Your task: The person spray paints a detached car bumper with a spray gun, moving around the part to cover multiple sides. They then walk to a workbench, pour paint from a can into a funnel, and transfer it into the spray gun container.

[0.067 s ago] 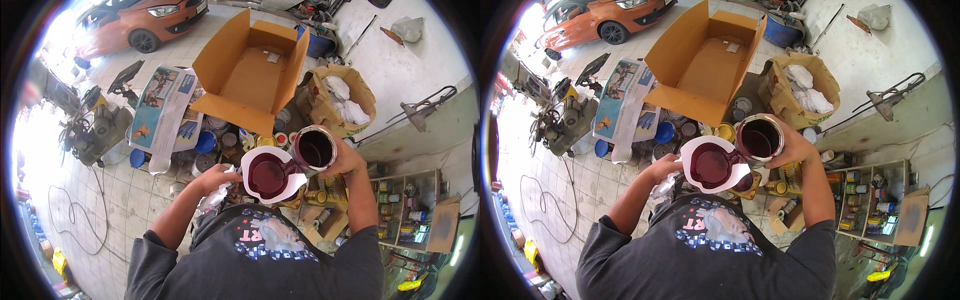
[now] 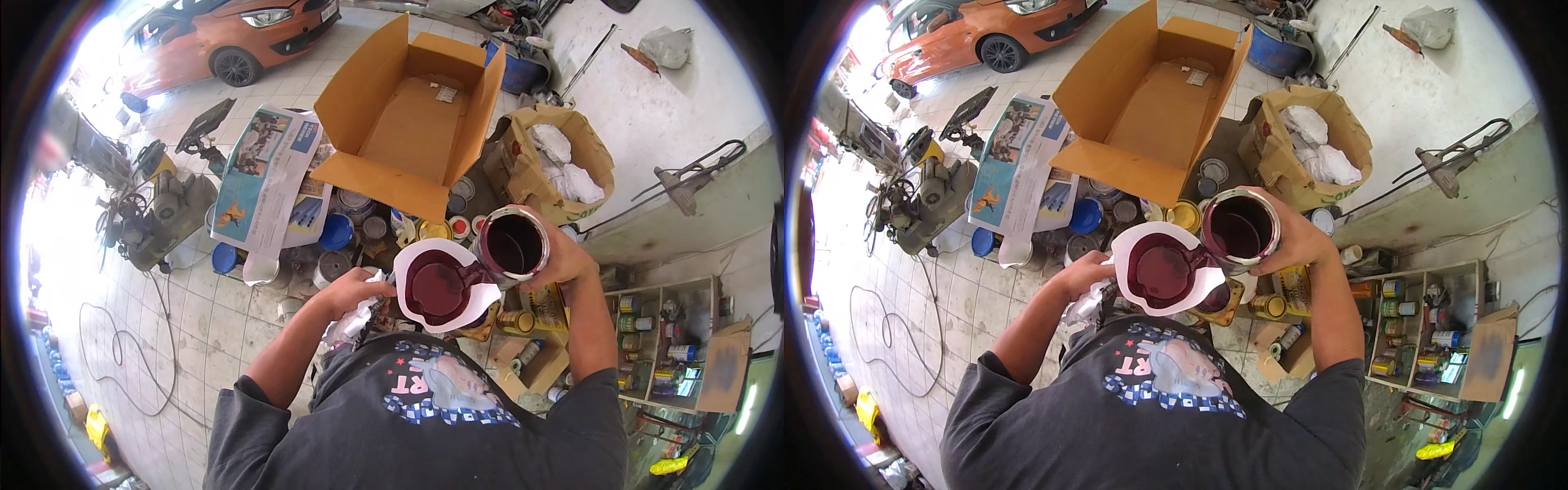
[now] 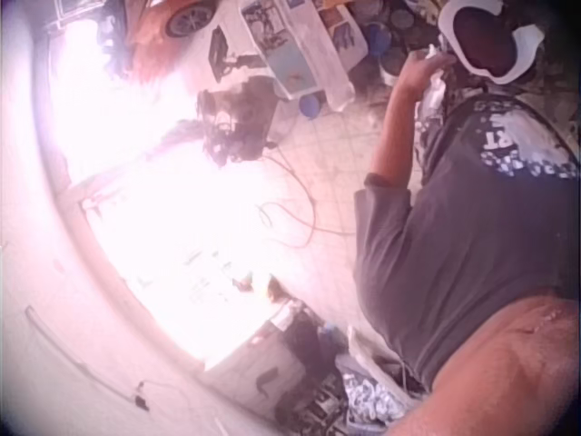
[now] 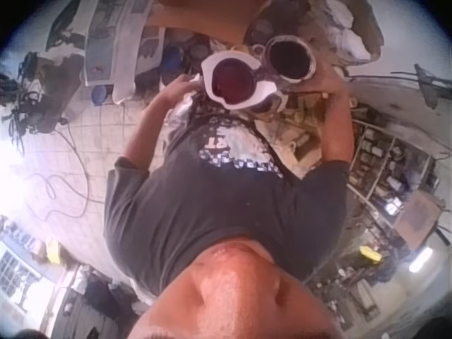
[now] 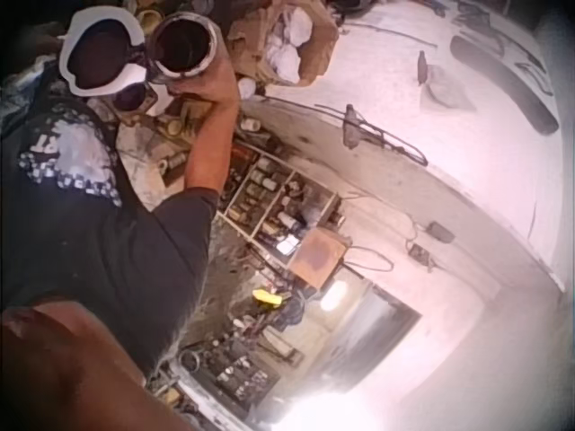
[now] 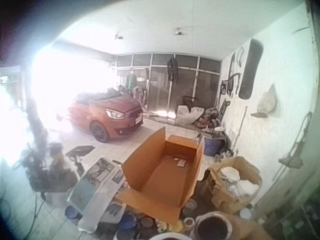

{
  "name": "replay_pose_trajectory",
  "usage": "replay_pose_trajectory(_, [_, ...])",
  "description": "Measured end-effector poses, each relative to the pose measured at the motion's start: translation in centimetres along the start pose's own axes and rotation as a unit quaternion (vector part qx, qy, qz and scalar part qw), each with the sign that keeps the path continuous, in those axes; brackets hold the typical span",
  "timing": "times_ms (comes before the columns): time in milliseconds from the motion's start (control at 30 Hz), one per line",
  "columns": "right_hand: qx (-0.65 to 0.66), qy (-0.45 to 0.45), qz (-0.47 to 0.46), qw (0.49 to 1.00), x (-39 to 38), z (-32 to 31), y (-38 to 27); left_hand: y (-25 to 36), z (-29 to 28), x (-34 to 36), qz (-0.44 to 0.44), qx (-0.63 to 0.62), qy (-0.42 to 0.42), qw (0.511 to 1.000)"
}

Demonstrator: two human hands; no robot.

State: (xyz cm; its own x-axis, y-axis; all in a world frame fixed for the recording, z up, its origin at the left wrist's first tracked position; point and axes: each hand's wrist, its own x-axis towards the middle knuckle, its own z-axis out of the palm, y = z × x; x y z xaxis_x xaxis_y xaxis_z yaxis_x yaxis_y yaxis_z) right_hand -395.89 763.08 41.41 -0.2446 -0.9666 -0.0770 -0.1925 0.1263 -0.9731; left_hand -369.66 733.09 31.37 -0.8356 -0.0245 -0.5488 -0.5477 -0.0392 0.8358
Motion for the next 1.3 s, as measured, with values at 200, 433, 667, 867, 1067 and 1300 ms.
replay_pose_trajectory(200, [-0.069,-0.008,0.046,0.997,-0.7,-0.4,0.6,-1.2,0.2,0.8,0.008,-0.010,0.012,1.000])
replay_pose_trajectory(433, [0.028,0.118,-0.010,0.993,-1.3,-1.1,7.5,-5.0,-0.9,2.3,0.040,-0.043,0.063,0.996])
replay_pose_trajectory(667, [0.047,0.269,-0.019,0.962,-0.4,2.0,20.6,-4.9,0.6,-1.7,0.047,-0.191,0.153,0.968])
replay_pose_trajectory(867, [0.029,0.274,0.024,0.961,1.2,5.4,29.9,-7.7,2.1,-5.6,0.004,-0.240,0.251,0.938])
replay_pose_trajectory(1067, [0.006,0.251,0.009,0.968,2.6,7.7,35.3,-10.1,5.2,-9.8,-0.012,-0.308,0.331,0.892])
replay_pose_trajectory(1300, [-0.102,0.252,0.016,0.962,1.9,7.4,38.3,-10.0,7.2,-11.1,0.030,-0.338,0.314,0.887])
